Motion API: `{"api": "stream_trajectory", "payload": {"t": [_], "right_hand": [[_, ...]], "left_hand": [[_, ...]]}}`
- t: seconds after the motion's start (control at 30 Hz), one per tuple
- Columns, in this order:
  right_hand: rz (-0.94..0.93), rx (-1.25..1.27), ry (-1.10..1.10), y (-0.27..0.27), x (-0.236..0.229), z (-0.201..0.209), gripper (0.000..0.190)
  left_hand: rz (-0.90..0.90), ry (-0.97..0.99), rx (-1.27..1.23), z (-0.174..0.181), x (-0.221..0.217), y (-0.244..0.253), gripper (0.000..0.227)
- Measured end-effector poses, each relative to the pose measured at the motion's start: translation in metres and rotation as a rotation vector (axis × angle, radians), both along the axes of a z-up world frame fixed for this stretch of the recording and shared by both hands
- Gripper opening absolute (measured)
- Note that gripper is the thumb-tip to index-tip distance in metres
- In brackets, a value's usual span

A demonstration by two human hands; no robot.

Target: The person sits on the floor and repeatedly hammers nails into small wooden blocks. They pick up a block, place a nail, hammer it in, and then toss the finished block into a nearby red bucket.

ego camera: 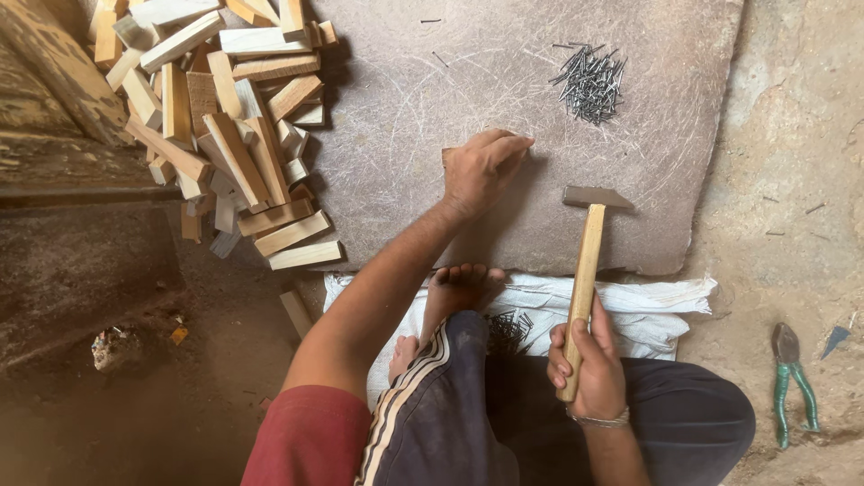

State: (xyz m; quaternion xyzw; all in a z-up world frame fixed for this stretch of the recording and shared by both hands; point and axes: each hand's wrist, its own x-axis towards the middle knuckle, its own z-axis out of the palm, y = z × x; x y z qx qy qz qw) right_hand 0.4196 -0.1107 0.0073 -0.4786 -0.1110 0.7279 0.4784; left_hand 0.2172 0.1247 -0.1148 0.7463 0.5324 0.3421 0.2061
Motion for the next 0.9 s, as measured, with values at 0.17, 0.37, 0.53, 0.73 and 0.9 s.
{"api": "stream_trajectory", "payload": {"t": [0.17,0.37,0.53,0.73,0.9], "right_hand": [[0.299,-0.058,-0.902,0.028,-0.01,0.02,0.069],[0.228,0.8,-1.487,0.047,-0.013,0.052,0.049],[0.425,0.488,-1.433,0.071,-0.039,0.043,0.053],[0.314,0.758,-1.452,0.066,-0.02,0.037,0.053],[0.005,0.986,-1.379,0.044,-0.015,0.021,0.054]], "left_hand": [[0.049,0.055,-0.024,-0.005,0.0,-0.002,0.035],[0.041,-0.105,-0.119,0.001,-0.001,-0.004,0.083],[0.037,-0.101,-0.182,0.005,-0.005,-0.001,0.088],[0.017,-0.1,-0.168,0.011,-0.005,-0.001,0.091],[0.009,-0.17,-0.264,0.026,-0.012,-0.005,0.087]]}}
